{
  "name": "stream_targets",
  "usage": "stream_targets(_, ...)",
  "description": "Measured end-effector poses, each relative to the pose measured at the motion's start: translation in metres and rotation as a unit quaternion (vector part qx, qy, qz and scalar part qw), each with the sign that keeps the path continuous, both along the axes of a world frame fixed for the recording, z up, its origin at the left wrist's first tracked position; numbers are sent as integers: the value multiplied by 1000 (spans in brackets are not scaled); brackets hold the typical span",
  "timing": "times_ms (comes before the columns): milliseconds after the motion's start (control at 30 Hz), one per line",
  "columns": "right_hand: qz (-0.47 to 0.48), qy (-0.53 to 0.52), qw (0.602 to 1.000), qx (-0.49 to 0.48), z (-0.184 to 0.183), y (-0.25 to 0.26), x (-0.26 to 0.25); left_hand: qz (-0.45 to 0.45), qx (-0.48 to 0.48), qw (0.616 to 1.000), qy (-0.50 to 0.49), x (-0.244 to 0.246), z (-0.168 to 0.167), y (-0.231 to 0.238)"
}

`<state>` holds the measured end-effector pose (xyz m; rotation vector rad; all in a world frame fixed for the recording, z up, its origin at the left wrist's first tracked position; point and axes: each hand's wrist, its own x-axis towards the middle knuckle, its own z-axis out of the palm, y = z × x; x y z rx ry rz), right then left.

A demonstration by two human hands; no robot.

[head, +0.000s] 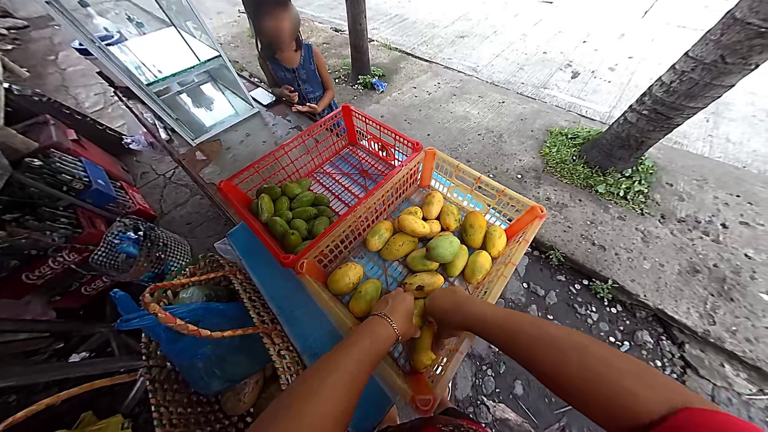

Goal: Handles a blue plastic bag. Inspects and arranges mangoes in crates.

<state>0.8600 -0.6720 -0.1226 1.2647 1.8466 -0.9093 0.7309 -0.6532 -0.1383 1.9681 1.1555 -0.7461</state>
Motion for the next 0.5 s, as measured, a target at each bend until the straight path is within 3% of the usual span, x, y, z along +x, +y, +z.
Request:
stream_targets(133, -27, 40, 998, 35, 25, 10, 24, 4, -2, 1000, -5, 0, 5, -2)
stream_targets(233, -60, 141, 986, 70, 41, 15, 60, -4, -19, 1000, -16, 0, 9, -7)
stream_targets(367, -225, 268, 936, 43, 47, 8, 86, -54, -31, 998, 12, -3, 18, -12)
stream_targets(500, -327, 345, 880, -17, 40, 2, 87, -74, 34, 994, 70, 0, 28, -18)
